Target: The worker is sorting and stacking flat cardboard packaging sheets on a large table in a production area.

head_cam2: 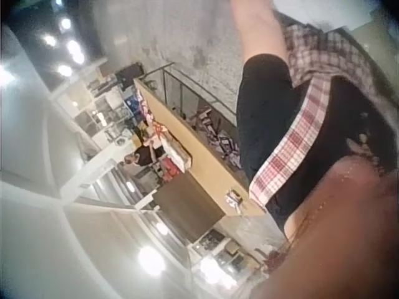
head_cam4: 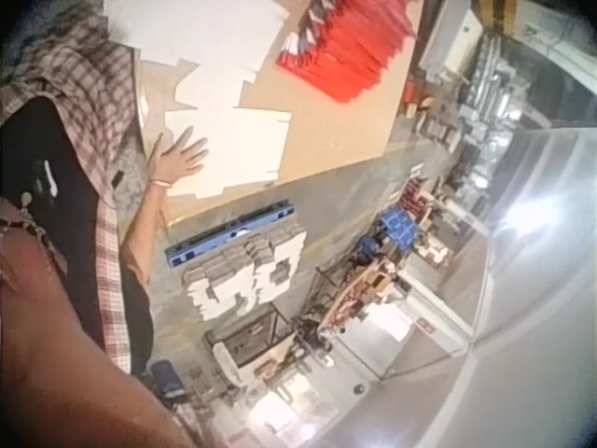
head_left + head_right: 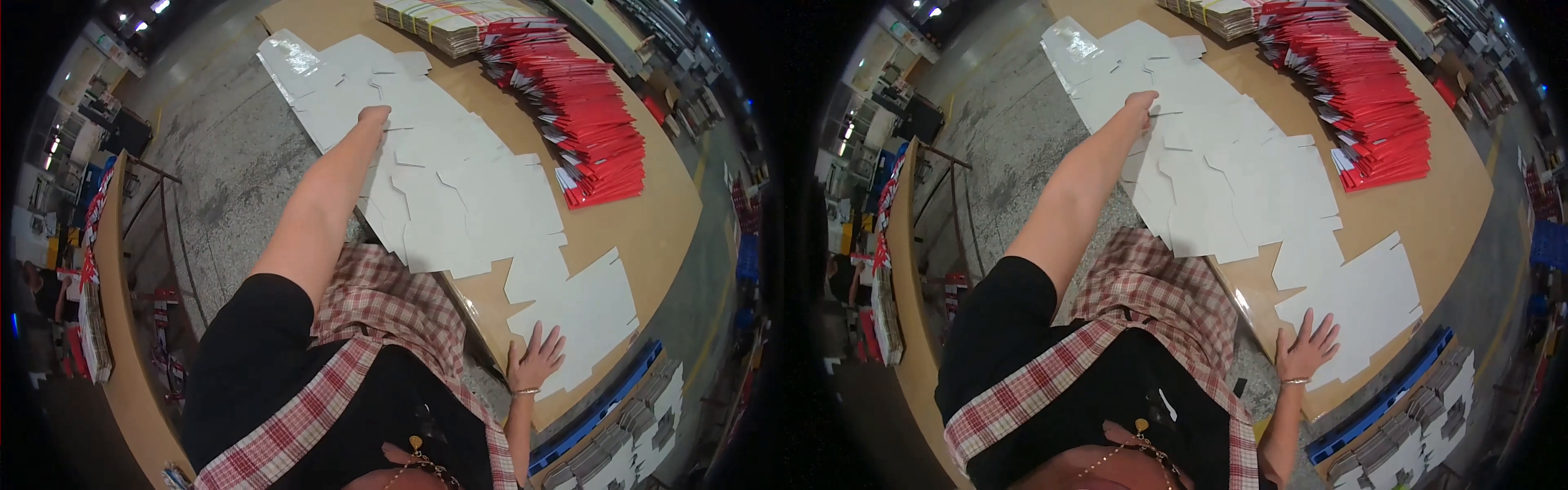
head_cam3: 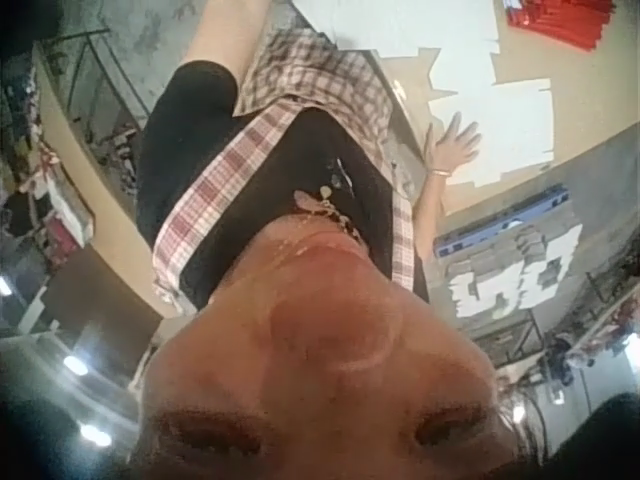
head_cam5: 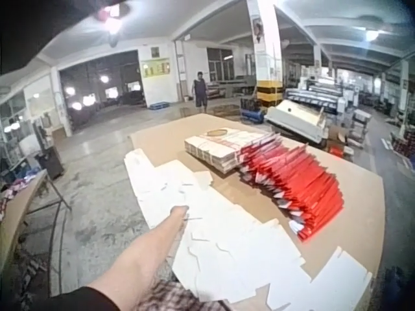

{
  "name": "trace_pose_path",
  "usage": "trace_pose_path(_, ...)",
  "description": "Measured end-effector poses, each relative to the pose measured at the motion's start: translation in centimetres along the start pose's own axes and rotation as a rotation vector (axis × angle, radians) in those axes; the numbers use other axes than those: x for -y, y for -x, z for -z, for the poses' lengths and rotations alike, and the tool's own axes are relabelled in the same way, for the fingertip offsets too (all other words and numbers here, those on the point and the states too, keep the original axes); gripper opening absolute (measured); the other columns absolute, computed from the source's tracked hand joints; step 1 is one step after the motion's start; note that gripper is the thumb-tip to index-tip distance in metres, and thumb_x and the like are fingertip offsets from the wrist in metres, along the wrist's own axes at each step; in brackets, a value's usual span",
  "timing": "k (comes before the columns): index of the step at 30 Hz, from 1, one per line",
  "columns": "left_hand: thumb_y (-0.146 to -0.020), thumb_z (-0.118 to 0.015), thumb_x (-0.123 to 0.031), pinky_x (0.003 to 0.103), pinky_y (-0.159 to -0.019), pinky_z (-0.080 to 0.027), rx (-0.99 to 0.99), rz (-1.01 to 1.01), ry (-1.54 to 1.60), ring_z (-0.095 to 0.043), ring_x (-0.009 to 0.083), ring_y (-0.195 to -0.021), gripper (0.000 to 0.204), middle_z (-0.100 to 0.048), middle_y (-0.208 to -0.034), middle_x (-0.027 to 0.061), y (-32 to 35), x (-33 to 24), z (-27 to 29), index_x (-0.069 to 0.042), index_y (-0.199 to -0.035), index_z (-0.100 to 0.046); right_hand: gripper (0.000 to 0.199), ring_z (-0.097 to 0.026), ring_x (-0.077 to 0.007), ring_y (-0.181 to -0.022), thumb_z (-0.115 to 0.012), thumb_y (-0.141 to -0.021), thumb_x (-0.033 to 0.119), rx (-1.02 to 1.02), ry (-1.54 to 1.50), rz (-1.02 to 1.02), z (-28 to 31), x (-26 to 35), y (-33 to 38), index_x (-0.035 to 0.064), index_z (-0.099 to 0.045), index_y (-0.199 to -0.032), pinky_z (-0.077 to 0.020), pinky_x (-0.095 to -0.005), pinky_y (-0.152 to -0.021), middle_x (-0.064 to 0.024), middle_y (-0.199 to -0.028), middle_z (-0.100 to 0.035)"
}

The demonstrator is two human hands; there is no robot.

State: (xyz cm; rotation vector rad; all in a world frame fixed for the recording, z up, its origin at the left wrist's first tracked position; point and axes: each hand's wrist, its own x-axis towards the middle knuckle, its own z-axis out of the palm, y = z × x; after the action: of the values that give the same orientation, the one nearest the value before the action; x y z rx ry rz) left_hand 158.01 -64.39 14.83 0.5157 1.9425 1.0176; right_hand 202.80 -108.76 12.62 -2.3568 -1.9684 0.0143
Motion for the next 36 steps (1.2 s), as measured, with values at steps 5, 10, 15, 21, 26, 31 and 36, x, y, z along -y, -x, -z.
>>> trace_pose_path(5,-0.079,-0.072,-0.036,0.041,-0.042,-0.044,-0.002,0.057,-0.08,-0.054,0.0229,-0.051,0.042,-0.063,-0.079,0.0124,0.2,-2.1,-0.4,-0.001,-0.101,-0.065,0.076,-0.012,-0.0414,-0.145,-0.059,-0.083,0.048,0.007,0.004,0.003,0.1,-0.1,0.0,0.0223,-0.035,-0.149,-0.0096,-0.0629,-0.111,-0.0161,-0.159,-0.015)
trace_pose_path(10,-0.084,-0.068,-0.04,0.039,-0.045,-0.05,0.096,-0.056,-0.099,-0.059,0.0211,-0.058,0.041,-0.062,-0.082,0.0105,-5.3,-1.6,0.4,-0.002,-0.1,-0.064,0.08,-0.011,-0.0417,-0.145,-0.061,-0.08,0.052,0.008,-0.012,0.046,0.4,0.1,-0.2,0.0216,-0.034,-0.15,-0.0088,-0.063,-0.111,-0.0162,-0.159,-0.015)
trace_pose_path(15,-0.093,-0.06,-0.028,0.038,-0.054,-0.058,0.228,-0.41,0.204,-0.066,0.021,-0.072,0.031,-0.062,-0.092,0.0095,2.7,-2.9,0.6,-0.001,-0.107,-0.06,0.088,-0.012,-0.0418,-0.145,-0.063,-0.076,0.059,0.032,-0.013,0.026,0.5,0.3,0.4,0.0219,-0.033,-0.15,-0.0101,-0.063,-0.111,-0.0165,-0.159,-0.015)
trace_pose_path(21,-0.096,-0.055,-0.015,0.033,-0.064,-0.06,0.183,-0.628,0.599,-0.067,0.0208,-0.089,0.028,-0.064,-0.108,0.0114,2.4,2.9,7.6,0.003,-0.118,-0.055,0.094,-0.013,-0.0452,-0.144,-0.071,-0.07,0.056,0.155,-0.103,0.231,3.0,1.9,1.7,0.0213,-0.034,-0.149,-0.0134,-0.0616,-0.11,-0.0205,-0.158,-0.016)
trace_pose_path(26,-0.085,-0.066,-0.006,0.034,-0.075,-0.053,-0.009,-0.437,0.388,-0.067,0.0196,-0.086,0.028,-0.069,-0.102,0.0116,-1.6,8.4,11.1,0.003,-0.111,-0.062,0.086,-0.019,-0.0434,-0.142,-0.076,-0.07,0.022,0.15,-0.041,0.287,2.4,2.6,3.8,0.0192,-0.038,-0.147,-0.0214,-0.057,-0.107,-0.0217,-0.155,-0.022)
trace_pose_path(31,-0.087,-0.061,-0.002,0.041,-0.075,-0.057,-0.035,-0.358,0.414,-0.067,0.0267,-0.093,0.032,-0.064,-0.113,0.0152,-4.2,9.2,10.2,0.004,-0.118,-0.056,0.046,-0.046,-0.0354,-0.129,-0.054,-0.089,0.003,0.023,-0.728,0.03,2.6,0.7,2.7,0.006,-0.053,-0.135,-0.0332,-0.0429,-0.109,-0.0216,-0.137,-0.051)
trace_pose_path(36,-0.086,-0.061,0.0,0.044,-0.074,-0.058,-0.079,-0.245,0.23,-0.066,0.0299,-0.096,0.035,-0.062,-0.115,0.0168,-4.4,9.1,9.8,0.004,-0.121,-0.055,0.041,-0.051,-0.0277,-0.126,-0.045,-0.094,0.001,-0.088,-0.952,-0.032,8.2,3.1,-0.1,0.0015,-0.052,-0.135,-0.0359,-0.0351,-0.108,-0.0185,-0.134,-0.056)
